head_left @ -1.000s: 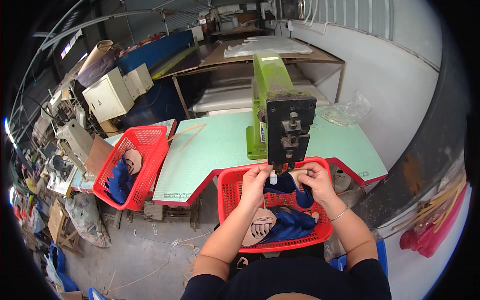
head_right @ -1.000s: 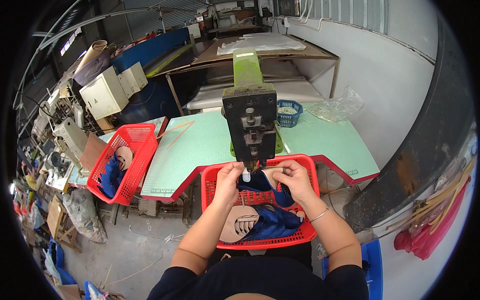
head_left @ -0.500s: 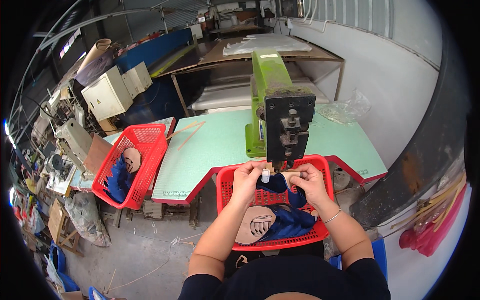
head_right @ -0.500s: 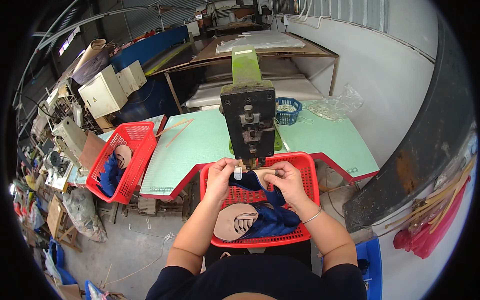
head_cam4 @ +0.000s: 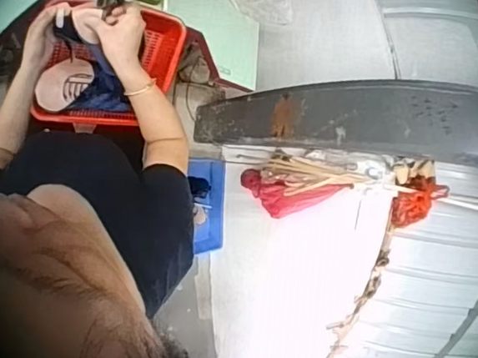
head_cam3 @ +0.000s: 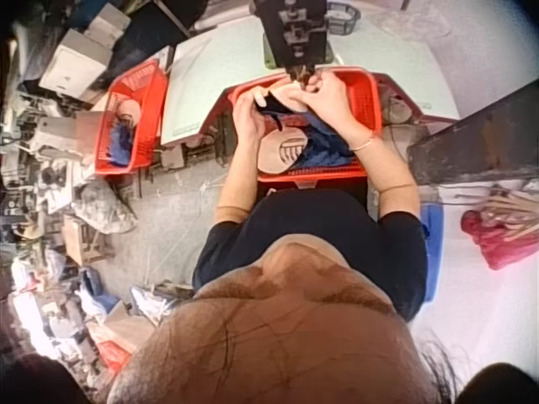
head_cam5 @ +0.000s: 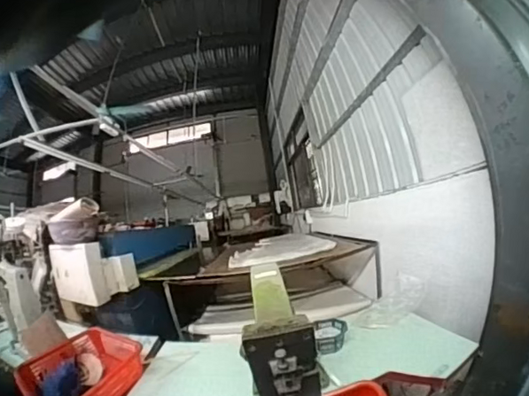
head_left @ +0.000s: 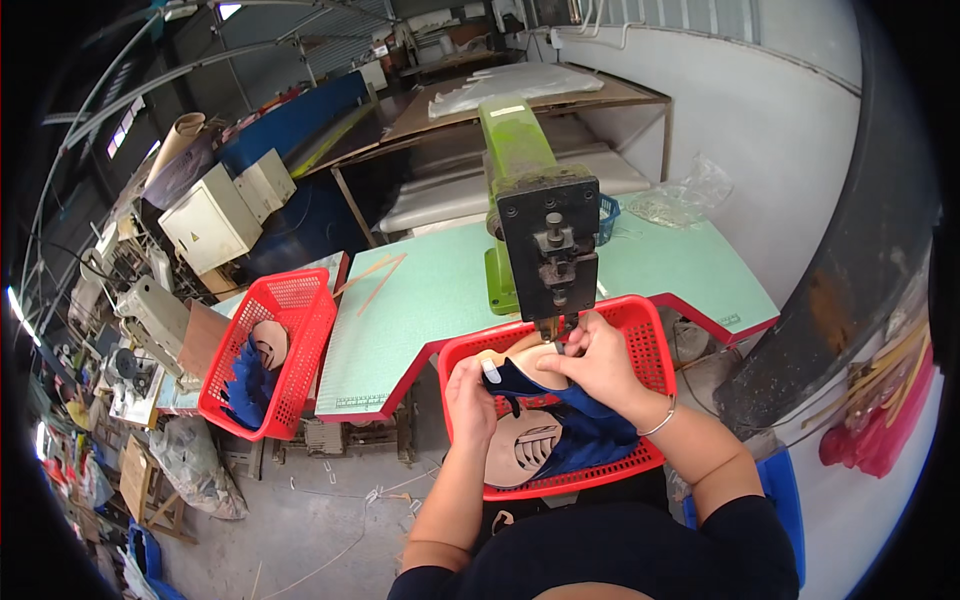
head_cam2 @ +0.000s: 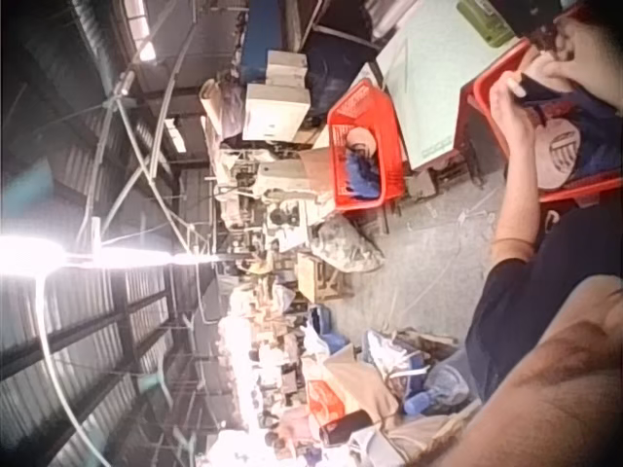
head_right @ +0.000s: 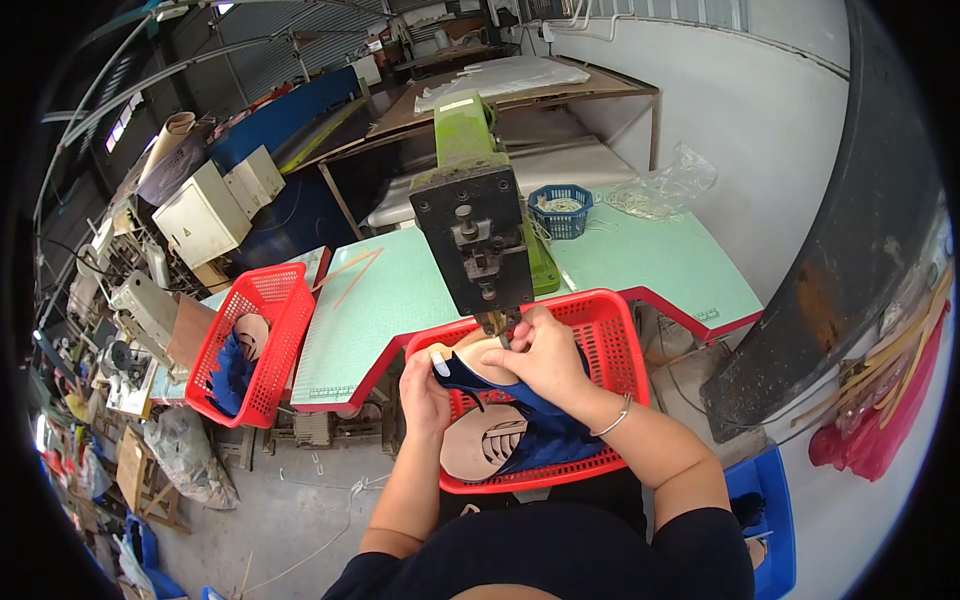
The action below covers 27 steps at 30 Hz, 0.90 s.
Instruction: The person assembles blue sandals by attaching white straps to the soles using a green hydraulic press. They repeatedly pick up a sole and strap, align them under the press, operate the lever to secure the attachment, and place the finished unit into a red basket.
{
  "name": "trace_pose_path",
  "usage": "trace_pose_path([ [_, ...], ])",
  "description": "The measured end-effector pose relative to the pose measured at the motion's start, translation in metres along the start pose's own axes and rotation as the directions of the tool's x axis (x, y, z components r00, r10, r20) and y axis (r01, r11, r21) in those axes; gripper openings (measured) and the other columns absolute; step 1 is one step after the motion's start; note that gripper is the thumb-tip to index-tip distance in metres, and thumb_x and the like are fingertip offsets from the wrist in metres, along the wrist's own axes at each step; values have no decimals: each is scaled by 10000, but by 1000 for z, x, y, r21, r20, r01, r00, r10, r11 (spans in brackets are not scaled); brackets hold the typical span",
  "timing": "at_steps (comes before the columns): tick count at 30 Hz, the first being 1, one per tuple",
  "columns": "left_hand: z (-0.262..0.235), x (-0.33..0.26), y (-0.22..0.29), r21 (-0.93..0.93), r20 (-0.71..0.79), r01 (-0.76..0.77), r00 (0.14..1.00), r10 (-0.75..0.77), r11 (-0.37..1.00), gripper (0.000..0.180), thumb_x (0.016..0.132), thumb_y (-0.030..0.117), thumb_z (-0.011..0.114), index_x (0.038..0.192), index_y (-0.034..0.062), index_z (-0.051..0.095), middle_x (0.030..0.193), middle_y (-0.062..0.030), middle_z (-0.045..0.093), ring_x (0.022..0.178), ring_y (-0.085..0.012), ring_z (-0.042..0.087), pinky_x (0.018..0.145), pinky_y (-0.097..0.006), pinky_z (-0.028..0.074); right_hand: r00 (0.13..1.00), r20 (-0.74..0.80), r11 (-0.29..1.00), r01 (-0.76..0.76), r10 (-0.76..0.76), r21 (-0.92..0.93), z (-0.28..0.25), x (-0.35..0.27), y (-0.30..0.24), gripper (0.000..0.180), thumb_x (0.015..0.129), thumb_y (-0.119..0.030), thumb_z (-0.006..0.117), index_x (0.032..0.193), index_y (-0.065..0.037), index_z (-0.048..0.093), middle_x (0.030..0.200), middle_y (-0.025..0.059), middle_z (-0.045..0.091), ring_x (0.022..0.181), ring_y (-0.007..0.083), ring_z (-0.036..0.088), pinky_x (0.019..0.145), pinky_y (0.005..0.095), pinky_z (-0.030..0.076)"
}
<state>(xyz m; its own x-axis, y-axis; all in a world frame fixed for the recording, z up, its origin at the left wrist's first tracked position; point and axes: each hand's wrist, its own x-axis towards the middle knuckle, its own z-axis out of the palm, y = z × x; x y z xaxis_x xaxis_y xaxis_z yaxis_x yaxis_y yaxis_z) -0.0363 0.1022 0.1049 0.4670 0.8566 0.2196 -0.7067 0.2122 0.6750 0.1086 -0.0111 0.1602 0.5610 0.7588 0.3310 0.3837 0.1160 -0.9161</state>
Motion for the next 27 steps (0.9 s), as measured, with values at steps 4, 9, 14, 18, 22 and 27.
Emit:
trace_pose_path([
  [4,-45,-27,-14,512,346,-217,938,32,831,515,752,220,720,1144,4,465,1131,-120,538,1089,-198,499,943,-318,376,954,8,948,297,-298,-118,14,-27,24,368,658,-167,790,850,-46,501,724,93,608,683,189,632,659,304,486],
  [9,-147,-72,-63,952,-110,114,993,31,-284,1148,474,387,848,1410,242,199,1384,-217,258,1290,-368,256,953,-690,157,764,207,659,635,-611,-403,-2,-70,126,250,639,-36,683,874,-81,612,793,41,635,778,208,615,855,408,424],
  [14,-160,-77,-61,982,86,-136,940,331,131,569,691,-64,621,1219,128,531,903,-164,561,864,-333,569,776,-346,465,722,235,604,680,-651,-415,-22,-89,110,159,652,6,643,774,-96,636,815,26,644,819,177,627,861,400,417],
  [18,-144,-84,-35,975,17,-91,940,340,201,544,710,-88,610,1207,124,549,955,-142,568,879,-286,584,790,-342,465,681,195,552,701,-705,-452,-33,-90,78,150,666,-21,636,783,-116,639,839,17,652,838,159,630,885,392,388],
  [22,-140,-87,-18,988,-13,-34,952,305,147,538,712,-85,602,1211,109,545,975,-131,591,892,-255,595,811,-333,466,670,195,545,712,-716,-444,-36,-86,73,111,692,-65,635,776,-138,635,856,3,654,855,147,628,902,376,366],
  [27,-136,-91,0,997,-8,-14,960,281,76,565,716,-77,600,1242,113,515,991,-133,579,918,-251,582,813,-336,465,565,273,383,773,-779,-506,-39,-84,56,61,722,-106,632,765,-148,622,871,-11,649,860,138,624,902,367,357],
])
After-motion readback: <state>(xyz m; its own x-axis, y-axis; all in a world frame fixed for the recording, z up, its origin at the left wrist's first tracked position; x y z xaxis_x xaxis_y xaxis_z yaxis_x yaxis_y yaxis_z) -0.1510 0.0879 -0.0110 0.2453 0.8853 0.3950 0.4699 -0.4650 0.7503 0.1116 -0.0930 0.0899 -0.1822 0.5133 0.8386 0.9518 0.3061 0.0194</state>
